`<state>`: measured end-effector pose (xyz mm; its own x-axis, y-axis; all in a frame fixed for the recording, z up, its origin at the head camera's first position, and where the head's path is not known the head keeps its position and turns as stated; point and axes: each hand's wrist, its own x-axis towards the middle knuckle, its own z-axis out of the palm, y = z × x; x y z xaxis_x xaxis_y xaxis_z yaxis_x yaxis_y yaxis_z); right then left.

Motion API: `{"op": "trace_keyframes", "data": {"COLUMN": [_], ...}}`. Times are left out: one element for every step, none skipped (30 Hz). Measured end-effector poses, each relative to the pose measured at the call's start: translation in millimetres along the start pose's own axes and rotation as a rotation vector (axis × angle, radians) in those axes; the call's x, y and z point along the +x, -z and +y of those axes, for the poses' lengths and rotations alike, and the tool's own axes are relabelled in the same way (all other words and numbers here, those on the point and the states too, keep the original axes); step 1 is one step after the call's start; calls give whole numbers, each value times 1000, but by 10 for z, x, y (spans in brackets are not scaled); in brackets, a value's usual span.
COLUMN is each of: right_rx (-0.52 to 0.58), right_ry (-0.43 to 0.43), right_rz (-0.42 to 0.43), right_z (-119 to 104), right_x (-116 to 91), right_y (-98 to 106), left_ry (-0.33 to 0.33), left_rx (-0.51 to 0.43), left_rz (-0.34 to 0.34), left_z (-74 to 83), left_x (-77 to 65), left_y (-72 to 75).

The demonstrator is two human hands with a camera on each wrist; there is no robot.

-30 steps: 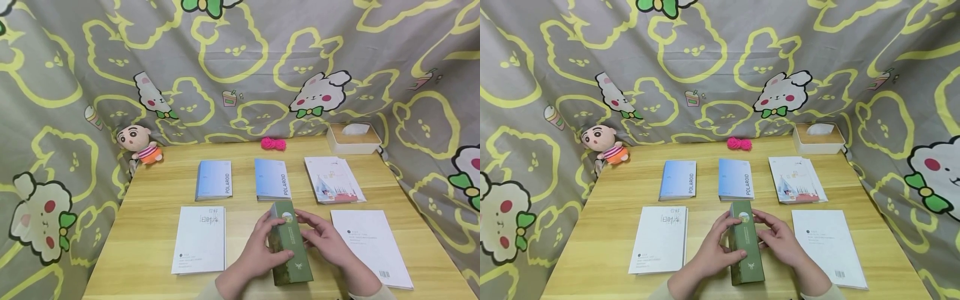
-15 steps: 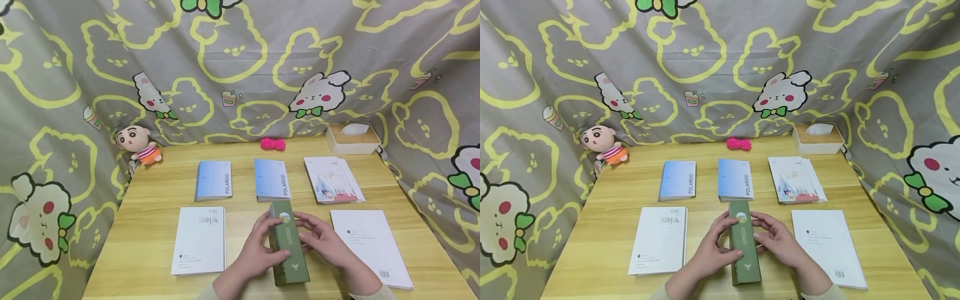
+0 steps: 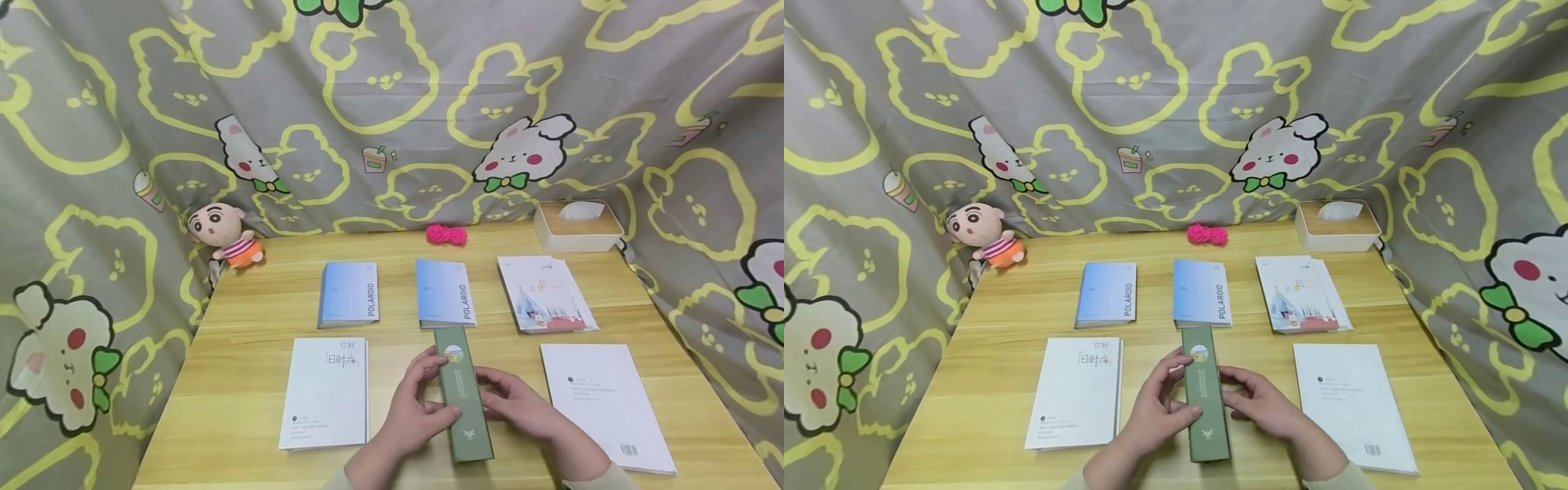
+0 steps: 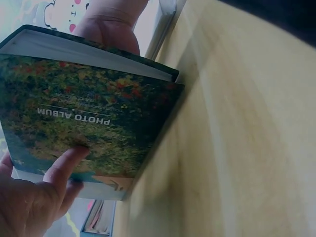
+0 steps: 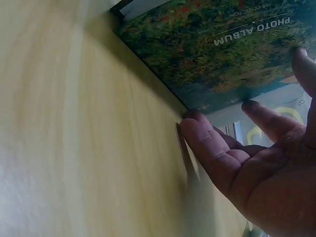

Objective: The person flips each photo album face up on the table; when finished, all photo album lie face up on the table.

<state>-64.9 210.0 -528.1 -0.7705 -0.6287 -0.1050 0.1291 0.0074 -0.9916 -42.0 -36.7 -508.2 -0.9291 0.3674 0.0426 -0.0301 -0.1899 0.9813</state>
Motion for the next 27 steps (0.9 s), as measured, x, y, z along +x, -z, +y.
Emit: {"op": "trace_keyframes", "data": {"right_rx": [-4,-4,-6,-11,-13,-15,-20,-24,-34,-42,-52,-65,-80,-93,-107,-117,-131,-143,-151,-157,-167,-179,-192,-203,-215,-229,-240], "right_ry": [-6,-6,-7,-8,-2,0,2,1,-1,-2,0,0,3,7,15,23,30,34,35,36,37,35,31,27,21,15,7], "right_rz": [-4,-10,-14,-16,-20,-23,-22,-20,-13,-5,3,13,24,34,45,54,64,72,78,82,87,92,98,104,111,120,131], "right_z": [5,9,14,18,20,20,21,19,15,9,4,-5,-13,-22,-30,-37,-43,-49,-54,-59,-63,-68,-74,-80,-86,-90,-94], "right_x": [2,4,6,7,8,9,9,9,7,6,5,4,3,2,4,5,6,7,8,9,9,8,7,7,5,5,4], "right_y": [-1,0,4,8,13,17,22,25,25,24,22,17,10,2,-6,-15,-24,-32,-40,-47,-53,-58,-63,-67,-71,-74,-78], "left_ry": [-5,-10,-14,-18,-21,-25,-29,-36,-43,-54,-64,-73,-81,-87,-90,-90,-87,-86,-87,-87,-92,-97,-101,-105,-108,-104,-101], "left_rx": [-7,-11,-15,-17,-19,-22,-24,-26,-29,-33,-36,-38,-38,-38,-37,-34,-31,-28,-24,-16,-9,3,21,48,82,122,162], "left_rz": [1,2,3,5,7,10,15,19,21,21,19,15,8,2,-8,-18,-28,-38,-50,-62,-78,-93,-105,-110,-112,-106,-96], "left_z": [-2,-5,-9,-14,-21,-31,-43,-58,-75,-92,-109,-125,-138,-149,-155,-158,-157,-155,-154,-152,-149,-147,-144,-142,-137,-129,-117], "left_x": [-3,-8,-12,-17,-21,-24,-29,-36,-43,-51,-60,-70,-78,-84,-88,-90,-93,-94,-94,-95,-96,-96,-94,-91,-87,-82,-77], "left_y": [2,4,5,6,7,9,12,18,26,37,49,64,82,100,119,139,157,177,197,218,238,259,279,298,315,328,337]}}
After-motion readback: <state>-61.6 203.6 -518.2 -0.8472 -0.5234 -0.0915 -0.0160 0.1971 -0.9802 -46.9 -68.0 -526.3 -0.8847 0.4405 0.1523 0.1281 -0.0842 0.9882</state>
